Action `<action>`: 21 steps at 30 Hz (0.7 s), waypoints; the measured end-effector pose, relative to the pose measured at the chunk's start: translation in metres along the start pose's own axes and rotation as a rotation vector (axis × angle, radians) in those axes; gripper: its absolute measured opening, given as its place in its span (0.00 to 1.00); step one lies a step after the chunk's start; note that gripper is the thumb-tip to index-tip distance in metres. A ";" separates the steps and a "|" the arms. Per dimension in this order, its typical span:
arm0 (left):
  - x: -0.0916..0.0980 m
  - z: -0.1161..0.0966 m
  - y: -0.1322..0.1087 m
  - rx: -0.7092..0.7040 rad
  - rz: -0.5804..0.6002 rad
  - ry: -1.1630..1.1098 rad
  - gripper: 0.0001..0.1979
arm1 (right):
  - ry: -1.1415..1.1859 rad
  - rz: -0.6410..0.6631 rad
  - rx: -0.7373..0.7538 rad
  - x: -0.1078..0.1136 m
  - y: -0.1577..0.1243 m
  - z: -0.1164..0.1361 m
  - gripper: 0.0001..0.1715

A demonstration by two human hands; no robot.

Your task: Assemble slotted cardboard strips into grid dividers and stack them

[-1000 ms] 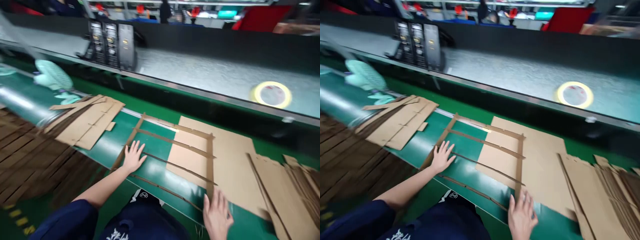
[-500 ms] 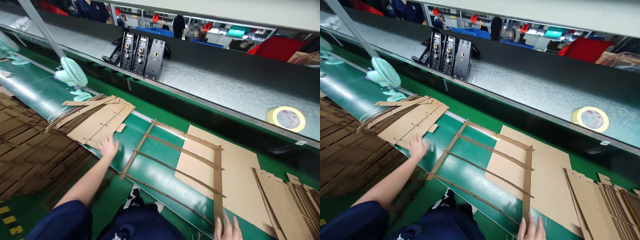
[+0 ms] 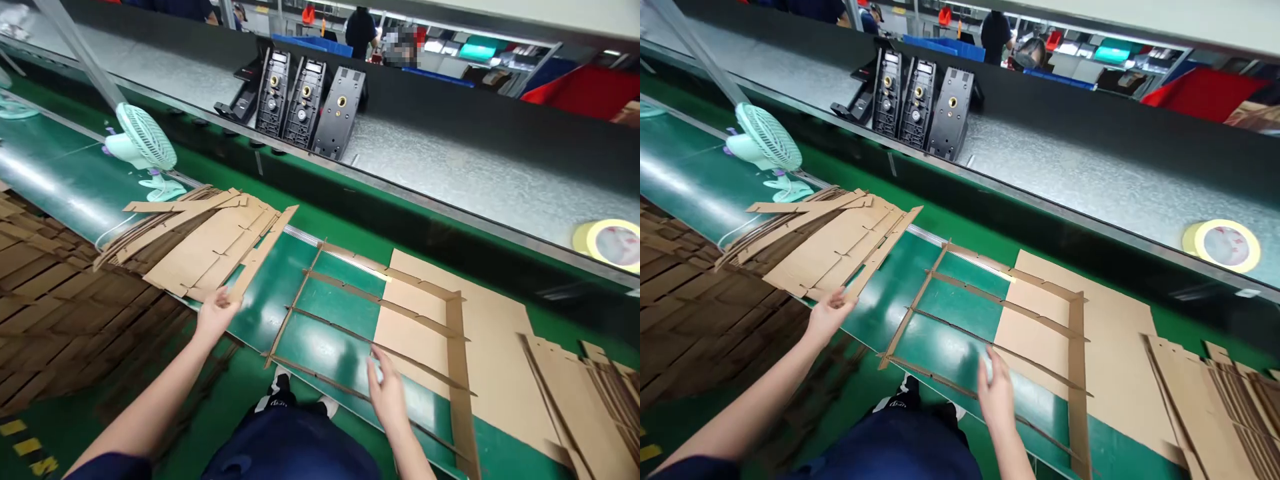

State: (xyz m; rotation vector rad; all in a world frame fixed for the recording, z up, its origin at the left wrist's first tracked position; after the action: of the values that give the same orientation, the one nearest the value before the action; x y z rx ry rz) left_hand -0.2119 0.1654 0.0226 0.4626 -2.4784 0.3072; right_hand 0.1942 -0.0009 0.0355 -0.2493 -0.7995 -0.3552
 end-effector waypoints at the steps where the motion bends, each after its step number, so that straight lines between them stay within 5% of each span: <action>1: -0.010 -0.007 -0.017 0.000 0.049 -0.127 0.33 | 0.079 0.105 -0.044 -0.010 0.001 0.021 0.30; 5: -0.058 -0.043 -0.101 -0.202 0.309 -0.300 0.33 | 0.306 0.390 -0.049 -0.042 0.001 0.105 0.30; 8: -0.089 -0.069 -0.160 -0.403 0.540 -0.242 0.31 | 0.314 0.269 -0.030 -0.039 0.002 0.117 0.22; 12: -0.115 -0.090 -0.197 -0.691 0.708 -0.010 0.31 | 0.287 0.018 -0.160 0.013 -0.014 0.051 0.22; 17: -0.149 -0.084 -0.199 -0.951 0.604 0.458 0.30 | -0.105 -0.255 -0.368 0.107 -0.038 -0.066 0.20; 21: -0.175 -0.061 -0.202 -0.948 0.623 0.660 0.32 | -0.165 -0.249 -0.434 0.119 -0.051 -0.115 0.18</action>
State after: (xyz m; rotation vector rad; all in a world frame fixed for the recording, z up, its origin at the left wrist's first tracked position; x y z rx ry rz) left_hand 0.0323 0.0457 -0.0093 -0.7013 -1.7623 -0.4234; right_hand 0.3253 -0.1131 0.0495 -0.5927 -0.9132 -0.7520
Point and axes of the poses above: each hand's wrist, its own y-axis towards the middle knuckle, its own x-axis out of the back of the hand, z = x × y, the point moved 4 cm from there along y, towards the middle knuckle, and after that the axes turned 3 degrees about -x, right-handed, at the moved point
